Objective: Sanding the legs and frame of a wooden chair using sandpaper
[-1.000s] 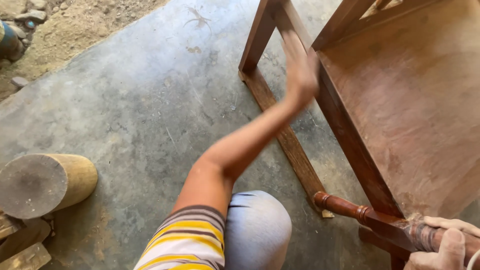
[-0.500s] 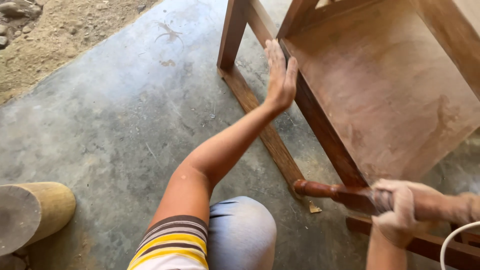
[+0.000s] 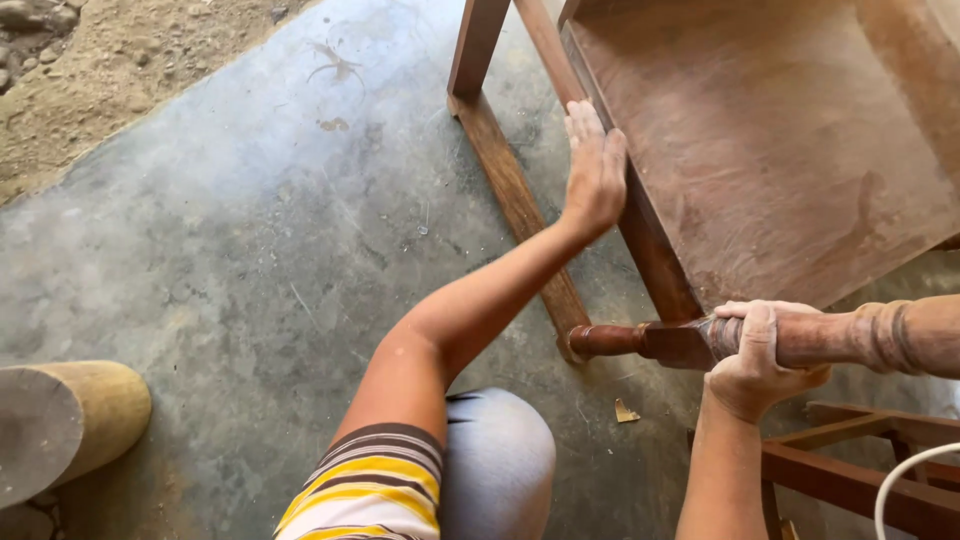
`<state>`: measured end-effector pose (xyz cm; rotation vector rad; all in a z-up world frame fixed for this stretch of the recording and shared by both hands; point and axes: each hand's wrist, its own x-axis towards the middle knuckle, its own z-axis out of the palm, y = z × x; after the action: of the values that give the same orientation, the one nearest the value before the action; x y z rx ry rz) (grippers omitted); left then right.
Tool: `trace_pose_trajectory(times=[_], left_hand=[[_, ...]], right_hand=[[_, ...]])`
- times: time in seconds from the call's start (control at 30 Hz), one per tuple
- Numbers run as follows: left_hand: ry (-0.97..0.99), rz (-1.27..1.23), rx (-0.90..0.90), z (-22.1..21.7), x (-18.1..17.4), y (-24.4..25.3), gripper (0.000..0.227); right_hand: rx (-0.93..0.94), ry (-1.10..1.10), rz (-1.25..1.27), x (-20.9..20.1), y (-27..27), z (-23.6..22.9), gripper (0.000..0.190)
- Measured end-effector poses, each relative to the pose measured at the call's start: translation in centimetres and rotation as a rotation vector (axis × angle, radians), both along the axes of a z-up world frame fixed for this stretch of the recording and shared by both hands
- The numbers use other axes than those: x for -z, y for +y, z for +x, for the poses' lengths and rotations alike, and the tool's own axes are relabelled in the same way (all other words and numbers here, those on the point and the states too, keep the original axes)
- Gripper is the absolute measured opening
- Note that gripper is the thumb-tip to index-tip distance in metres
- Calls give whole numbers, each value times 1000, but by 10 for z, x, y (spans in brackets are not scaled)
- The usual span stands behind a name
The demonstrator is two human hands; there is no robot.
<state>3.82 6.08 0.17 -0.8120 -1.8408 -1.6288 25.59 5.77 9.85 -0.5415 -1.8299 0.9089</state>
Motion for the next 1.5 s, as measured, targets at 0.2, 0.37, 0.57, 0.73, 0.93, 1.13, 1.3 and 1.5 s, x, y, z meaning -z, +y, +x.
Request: trace_pose_trajectory(times=[0.2,0.37,0.57,0.73,0.93,1.13,1.3,1.5], left_hand=[[-443,-208,830,92,-24,-62,77],[-444,98,303,-32,22,15,67],[-231,-107,742,113,21,-53,73],[-438,71,446,23,10,-13,70],[-532,-17,683,90,-9,-48,75],[-491,110,538,53,-1,-31,68],[-58,-186,799,121,32,-57,72],[-204,-24,545,104,50,-35,70]], right_hand=[[-8,-14,79,0,6,1,3],[-34,-12,89,3,7,4,2],[-24,-27,120,1,6,2,3],[-21,-35,111,4,8,3,2],[-7,-1,119,10,17,5,2],[18,-55,116,6,11,5,17],[-11,15,91,2,7,-1,3],[-15,17,98,3,5,0,4]])
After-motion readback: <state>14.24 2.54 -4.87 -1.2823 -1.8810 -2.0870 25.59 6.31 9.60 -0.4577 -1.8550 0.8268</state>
